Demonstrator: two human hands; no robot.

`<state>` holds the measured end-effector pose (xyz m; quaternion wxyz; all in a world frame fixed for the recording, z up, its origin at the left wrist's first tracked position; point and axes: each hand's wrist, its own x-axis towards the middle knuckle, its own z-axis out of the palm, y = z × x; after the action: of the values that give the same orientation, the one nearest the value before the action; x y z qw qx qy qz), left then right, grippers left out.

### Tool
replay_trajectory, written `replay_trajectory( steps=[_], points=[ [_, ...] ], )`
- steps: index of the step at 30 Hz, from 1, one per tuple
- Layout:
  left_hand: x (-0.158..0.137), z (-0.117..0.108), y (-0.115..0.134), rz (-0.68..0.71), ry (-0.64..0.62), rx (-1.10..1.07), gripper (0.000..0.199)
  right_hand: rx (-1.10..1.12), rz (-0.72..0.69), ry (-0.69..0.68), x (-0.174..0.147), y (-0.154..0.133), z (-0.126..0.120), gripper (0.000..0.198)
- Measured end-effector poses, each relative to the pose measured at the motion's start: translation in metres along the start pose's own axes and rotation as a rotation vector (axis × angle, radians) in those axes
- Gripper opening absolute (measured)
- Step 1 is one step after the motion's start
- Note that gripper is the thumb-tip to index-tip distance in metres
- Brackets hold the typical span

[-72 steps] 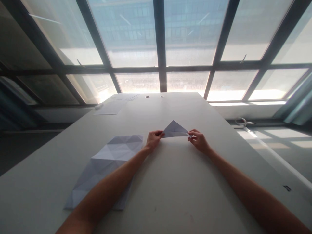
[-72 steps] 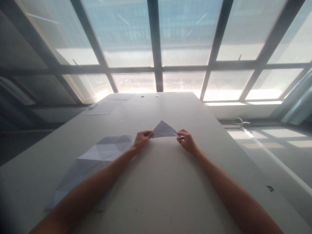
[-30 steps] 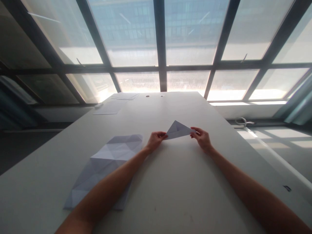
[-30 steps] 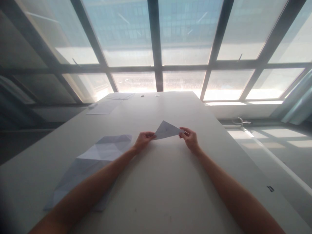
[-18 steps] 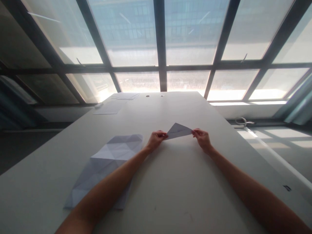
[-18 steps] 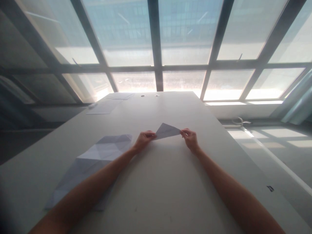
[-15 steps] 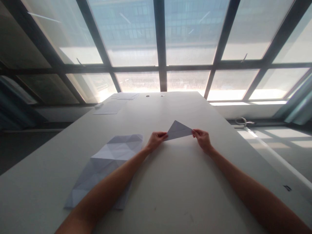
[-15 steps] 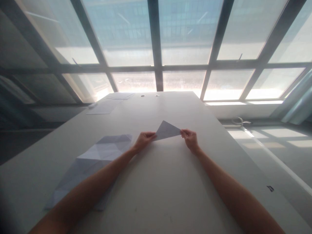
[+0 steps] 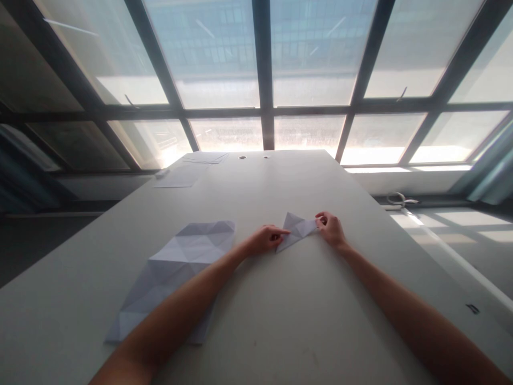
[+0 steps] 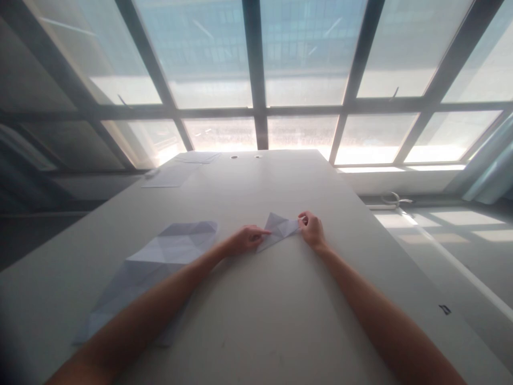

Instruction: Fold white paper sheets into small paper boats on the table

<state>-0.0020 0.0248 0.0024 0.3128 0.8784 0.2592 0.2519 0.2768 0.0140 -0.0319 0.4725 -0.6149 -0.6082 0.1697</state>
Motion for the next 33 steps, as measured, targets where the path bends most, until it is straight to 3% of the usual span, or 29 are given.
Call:
replay_trajectory(
  steps=[6,10,16,23,27,33],
  points=[
    [0.0,-0.002,0.007,0.089,0.006,0.358,0.018,-0.405,-0.085,0.019,-0.007,-0.007,-0.005,0.013],
    [0.0,-0.001,0.012,0.124,-0.065,0.373,0.02,-0.628,-0.124,-0.003,-0.016,-0.02,-0.008,0.013],
    [-0.002,-0.003,0.016,0.198,-0.305,0.453,0.059,-0.613,-0.19,-0.198,-0.034,-0.047,-0.001,0.025],
    [-0.003,0.003,0.017,0.127,-0.386,0.528,0.062,-0.539,-0.273,-0.388,-0.045,-0.052,0.015,0.046],
    [-0.002,0.008,0.015,0.082,-0.375,0.56,0.063,-0.611,-0.222,-0.468,-0.045,-0.047,0.019,0.057],
    [-0.002,0.011,0.013,0.053,-0.373,0.581,0.064,-0.725,-0.017,-0.41,-0.045,-0.047,0.016,0.066]
  ],
)
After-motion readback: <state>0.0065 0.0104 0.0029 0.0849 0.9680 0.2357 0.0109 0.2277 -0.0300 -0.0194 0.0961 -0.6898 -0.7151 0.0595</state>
